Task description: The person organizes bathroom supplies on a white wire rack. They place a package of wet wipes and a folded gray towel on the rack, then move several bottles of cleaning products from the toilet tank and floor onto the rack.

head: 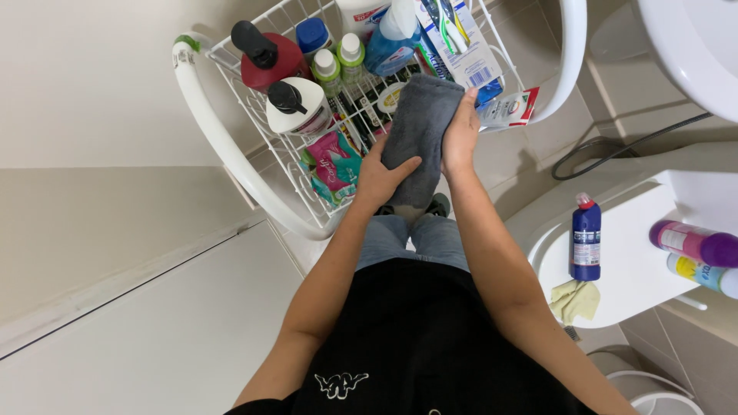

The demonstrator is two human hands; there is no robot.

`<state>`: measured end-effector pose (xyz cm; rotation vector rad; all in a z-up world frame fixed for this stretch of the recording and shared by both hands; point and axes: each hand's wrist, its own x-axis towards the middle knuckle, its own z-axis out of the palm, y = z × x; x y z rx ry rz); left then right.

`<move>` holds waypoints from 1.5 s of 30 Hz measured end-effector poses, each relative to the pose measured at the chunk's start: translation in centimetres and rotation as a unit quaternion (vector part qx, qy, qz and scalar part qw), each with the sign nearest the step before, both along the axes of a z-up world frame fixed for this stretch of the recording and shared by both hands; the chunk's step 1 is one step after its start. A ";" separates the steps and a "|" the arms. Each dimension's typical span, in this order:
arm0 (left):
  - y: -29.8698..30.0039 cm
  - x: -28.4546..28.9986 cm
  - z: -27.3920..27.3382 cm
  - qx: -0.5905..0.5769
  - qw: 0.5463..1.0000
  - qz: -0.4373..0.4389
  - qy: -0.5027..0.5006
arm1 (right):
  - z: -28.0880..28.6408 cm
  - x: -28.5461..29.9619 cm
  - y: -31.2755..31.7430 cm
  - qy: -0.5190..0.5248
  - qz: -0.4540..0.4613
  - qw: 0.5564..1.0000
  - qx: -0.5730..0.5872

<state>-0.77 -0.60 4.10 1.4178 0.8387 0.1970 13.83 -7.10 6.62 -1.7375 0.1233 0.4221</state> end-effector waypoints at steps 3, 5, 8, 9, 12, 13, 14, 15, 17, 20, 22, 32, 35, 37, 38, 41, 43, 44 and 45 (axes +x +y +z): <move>-0.5 -0.2 -0.4 0.001 0.998 0.045 -0.034 | -3.4 2.1 -0.4 0.139 -0.075 0.981 0.115; -0.6 -0.4 -0.7 -0.014 0.997 0.062 -0.050 | -2.7 1.3 -1.0 0.122 0.000 0.983 0.137; -0.2 -0.5 -1.8 -0.038 0.992 0.103 -0.067 | -4.0 0.2 -2.6 0.151 0.121 0.965 0.178; -0.2 -0.6 -2.3 -0.050 0.989 0.126 -0.066 | -4.8 -0.2 -3.5 0.198 0.165 0.946 0.194; -0.1 -0.4 -3.4 -0.057 0.986 0.147 -0.061 | -3.9 -2.2 -3.6 0.158 0.150 0.951 0.220; -0.1 -0.5 -3.1 -0.057 0.986 0.147 -0.061 | -4.5 -2.3 -3.5 0.158 0.150 0.951 0.219; 0.0 -0.6 -2.9 -0.073 0.985 0.140 -0.069 | -5.1 -2.3 -3.5 0.151 0.129 0.944 0.263; 0.2 -0.7 -2.6 -0.088 0.984 0.135 -0.078 | -5.6 -2.3 -3.4 0.144 0.109 0.935 0.307; 0.0 -0.9 -1.5 -0.090 0.983 0.138 -0.082 | -4.1 -1.4 -3.6 0.151 0.110 0.939 0.287; -0.1 -1.2 -0.2 -0.094 0.982 0.136 -0.092 | -5.3 0.6 -4.1 0.197 0.128 0.940 0.247; -0.6 -1.1 0.3 -0.101 0.982 0.131 -0.096 | -5.7 1.6 -4.8 0.238 0.144 0.935 0.222; 0.9 -1.5 -2.3 -0.083 0.985 0.141 -0.058 | -4.0 3.5 -4.3 0.332 0.191 0.851 0.359; 2.2 -0.3 -3.6 -0.047 0.992 0.113 -0.019 | -5.4 4.6 -4.7 0.232 0.234 0.875 0.355; 3.3 0.6 -4.6 -0.024 0.996 0.088 0.001 | -6.6 4.7 -4.8 0.200 0.246 0.889 0.331; 4.0 1.2 -5.2 0.009 0.999 0.039 0.019 | -6.5 4.4 -4.8 0.192 0.215 0.902 0.320; 5.9 3.0 -6.7 0.053 0.996 -0.046 0.059 | -6.5 3.8 -5.0 0.195 0.172 0.924 0.279; 7.1 4.3 -7.1 0.065 0.991 -0.084 0.079 | -6.9 3.9 -5.3 0.202 0.159 0.933 0.250; 7.5 4.9 -6.9 0.080 0.985 -0.113 0.107 | -7.2 4.1 -5.5 0.225 0.147 0.932 0.242; 8.0 5.7 -6.8 0.095 0.976 -0.143 0.133 | -7.4 4.3 -5.7 0.246 0.133 0.931 0.233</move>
